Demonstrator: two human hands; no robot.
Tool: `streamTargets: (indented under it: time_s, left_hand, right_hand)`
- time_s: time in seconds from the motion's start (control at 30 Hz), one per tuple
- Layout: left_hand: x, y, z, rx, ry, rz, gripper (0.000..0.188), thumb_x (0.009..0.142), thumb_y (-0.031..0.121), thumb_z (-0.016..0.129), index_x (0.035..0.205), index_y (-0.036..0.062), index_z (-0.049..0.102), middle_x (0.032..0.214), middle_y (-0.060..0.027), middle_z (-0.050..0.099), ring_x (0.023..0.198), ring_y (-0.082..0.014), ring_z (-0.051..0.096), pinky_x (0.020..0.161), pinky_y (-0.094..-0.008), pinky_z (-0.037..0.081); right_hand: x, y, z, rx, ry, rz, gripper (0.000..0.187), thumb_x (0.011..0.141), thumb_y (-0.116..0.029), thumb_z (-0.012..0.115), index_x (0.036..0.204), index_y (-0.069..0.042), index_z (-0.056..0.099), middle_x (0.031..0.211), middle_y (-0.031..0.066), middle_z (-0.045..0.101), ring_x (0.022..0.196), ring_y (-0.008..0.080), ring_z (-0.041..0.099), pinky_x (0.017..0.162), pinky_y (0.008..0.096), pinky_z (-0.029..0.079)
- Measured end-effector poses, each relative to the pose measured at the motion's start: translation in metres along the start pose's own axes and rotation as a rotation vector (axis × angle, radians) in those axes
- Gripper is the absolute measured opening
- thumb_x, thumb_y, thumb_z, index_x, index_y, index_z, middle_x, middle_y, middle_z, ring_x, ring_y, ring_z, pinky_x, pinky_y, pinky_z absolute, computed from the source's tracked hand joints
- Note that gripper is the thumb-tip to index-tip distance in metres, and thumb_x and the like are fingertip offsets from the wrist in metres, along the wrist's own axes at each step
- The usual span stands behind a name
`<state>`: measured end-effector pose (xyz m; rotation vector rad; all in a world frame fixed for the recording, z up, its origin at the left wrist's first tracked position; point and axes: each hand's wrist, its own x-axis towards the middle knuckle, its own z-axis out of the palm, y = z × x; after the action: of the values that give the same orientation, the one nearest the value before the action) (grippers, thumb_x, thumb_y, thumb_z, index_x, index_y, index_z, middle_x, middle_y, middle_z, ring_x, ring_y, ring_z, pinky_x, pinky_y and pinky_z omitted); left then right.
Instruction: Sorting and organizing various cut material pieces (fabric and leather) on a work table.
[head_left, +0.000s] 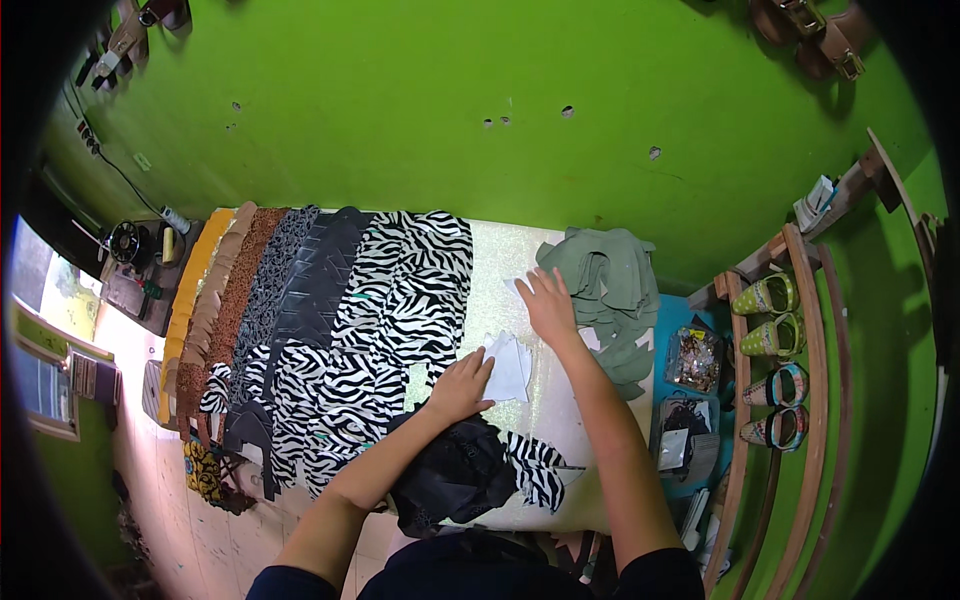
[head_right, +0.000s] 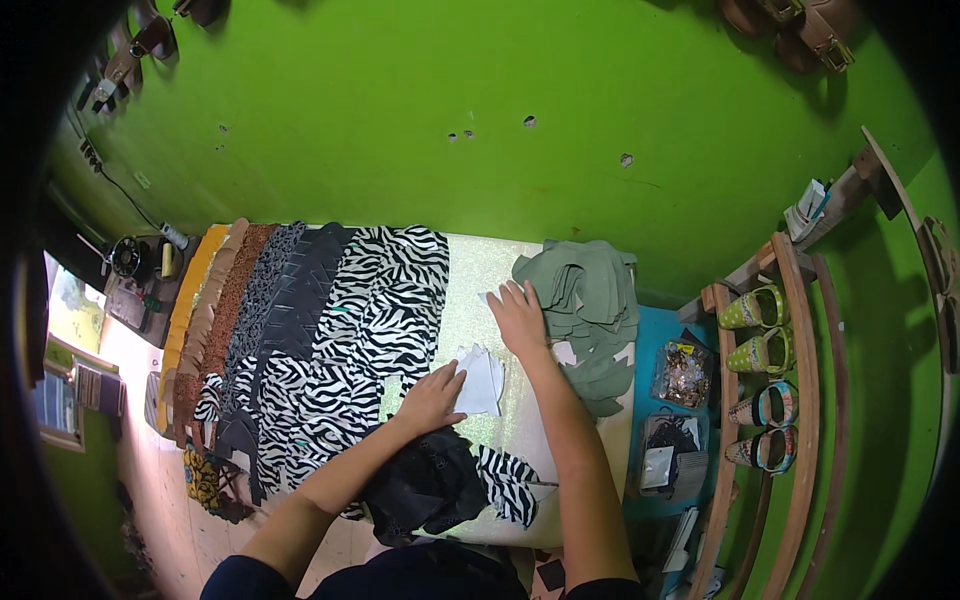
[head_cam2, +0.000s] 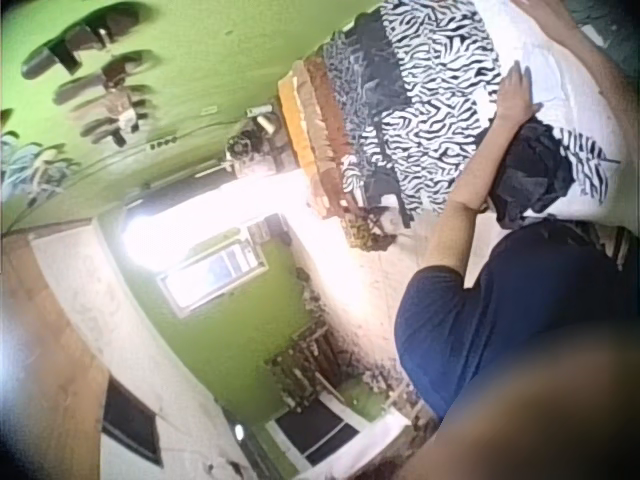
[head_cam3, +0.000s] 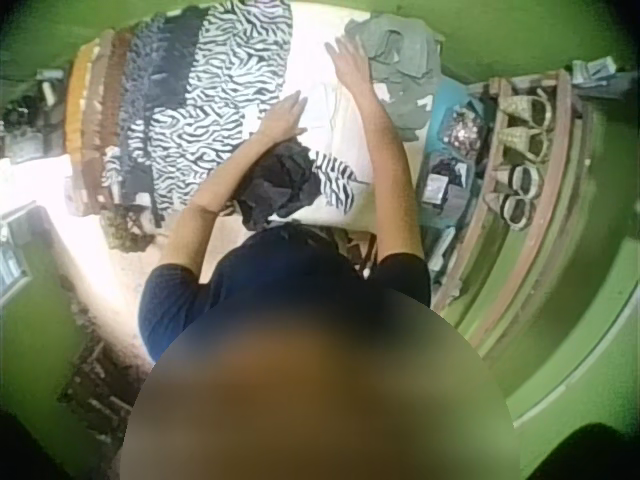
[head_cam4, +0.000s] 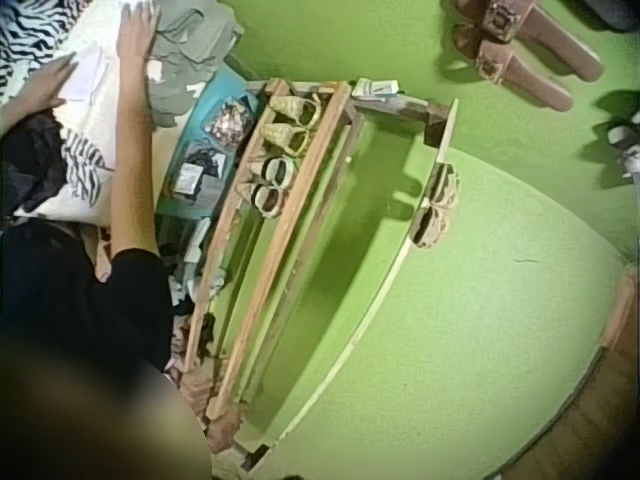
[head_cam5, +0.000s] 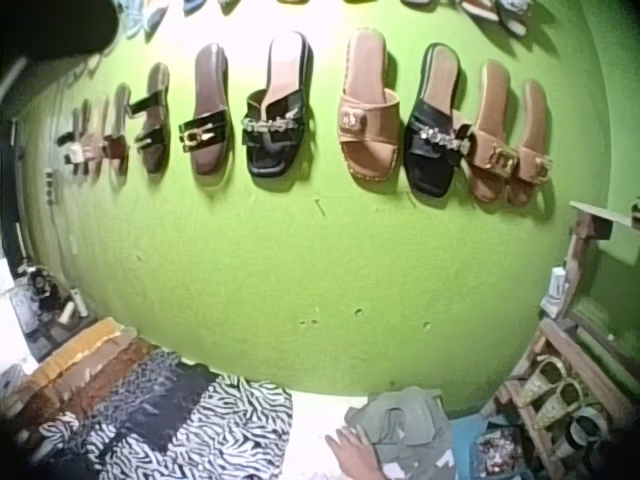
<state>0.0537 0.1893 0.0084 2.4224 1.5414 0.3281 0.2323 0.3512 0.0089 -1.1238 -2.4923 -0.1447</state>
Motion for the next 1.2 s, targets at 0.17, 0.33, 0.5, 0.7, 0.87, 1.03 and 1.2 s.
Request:
streamTargets:
  time_s: [0.17, 0.33, 0.5, 0.7, 0.87, 1.03, 1.2]
  left_hand:
    - [0.014, 0.004, 0.003, -0.026, -0.030, 0.020, 0.076, 0.064, 0.036, 0.072, 0.123, 0.0011, 0.040, 0.127, -0.0200, 0.039, 0.112, -0.0312, 0.046, 0.094, -0.0360, 0.039]
    - [0.013, -0.009, -0.004, 0.039, -0.008, 0.009, 0.076, 0.065, 0.039, 0.071, 0.124, 0.0026, 0.040, 0.128, -0.0167, 0.039, 0.117, -0.0298, 0.041, 0.098, -0.0371, 0.034]
    - [0.014, -0.009, -0.007, 0.021, 0.098, -0.002, 0.073, 0.065, 0.040, 0.070, 0.121, 0.0025, 0.042, 0.123, -0.0165, 0.044, 0.113, -0.0302, 0.043, 0.095, -0.0389, 0.035]
    - [0.005, -0.010, -0.008, -0.219, 0.082, -0.110, 0.068, 0.066, 0.030, 0.071, 0.120, 0.0005, 0.041, 0.112, -0.0183, 0.048, 0.100, -0.0341, 0.051, 0.085, -0.0383, 0.042]
    - [0.005, 0.003, -0.004, -0.324, -0.074, -0.317, 0.059, 0.066, 0.020, 0.071, 0.114, 0.0011, 0.043, 0.100, -0.0180, 0.049, 0.088, -0.0360, 0.055, 0.074, -0.0398, 0.048]
    - [0.014, 0.014, 0.006, -0.274, -0.028, -0.303, 0.040, 0.067, 0.009, 0.066, 0.099, -0.0022, 0.044, 0.096, -0.0220, 0.048, 0.083, -0.0380, 0.057, 0.071, -0.0402, 0.050]
    - [0.019, 0.015, 0.004, -0.294, -0.053, -0.279, 0.044, 0.063, 0.002, 0.061, 0.103, -0.0011, 0.044, 0.098, -0.0215, 0.048, 0.082, -0.0379, 0.057, 0.071, -0.0415, 0.049]
  right_hand:
    - [-0.012, 0.023, 0.019, -0.534, -0.073, -0.138, 0.029, 0.083, -0.016, 0.045, 0.109, -0.012, 0.057, 0.114, 0.0102, 0.056, 0.114, 0.0228, 0.046, 0.107, 0.0430, 0.018]
    - [0.010, -0.002, -0.001, -0.052, -0.215, 0.173, 0.030, 0.084, -0.014, 0.047, 0.111, -0.003, 0.054, 0.100, 0.0122, 0.061, 0.095, 0.0243, 0.057, 0.090, 0.0376, 0.038]
    - [-0.008, -0.003, -0.011, 1.370, -0.179, 0.671, 0.032, 0.086, -0.017, 0.056, 0.107, 0.006, 0.052, 0.085, 0.0075, 0.062, 0.076, 0.0121, 0.057, 0.065, 0.0231, 0.045]
    - [-0.059, -0.016, -0.013, 0.883, -0.329, 0.566, 0.036, 0.082, -0.018, 0.058, 0.112, 0.000, 0.052, 0.102, 0.0151, 0.056, 0.089, 0.0228, 0.056, 0.077, 0.0343, 0.045]
    - [-0.073, -0.050, -0.008, 0.429, -0.233, 0.505, 0.066, 0.072, -0.028, 0.067, 0.125, 0.000, 0.040, 0.110, 0.0235, 0.049, 0.108, 0.0363, 0.046, 0.091, 0.0375, 0.039]
    - [-0.062, -0.071, -0.008, 0.571, -0.372, 0.762, 0.084, 0.058, -0.028, 0.076, 0.123, 0.007, 0.038, 0.112, 0.0252, 0.051, 0.105, 0.0368, 0.050, 0.087, 0.0364, 0.042]
    - [-0.059, -0.063, -0.015, 0.691, -0.584, 0.711, 0.051, 0.058, -0.021, 0.074, 0.102, 0.001, 0.060, 0.085, 0.0184, 0.064, 0.080, 0.0298, 0.063, 0.074, 0.0348, 0.048]
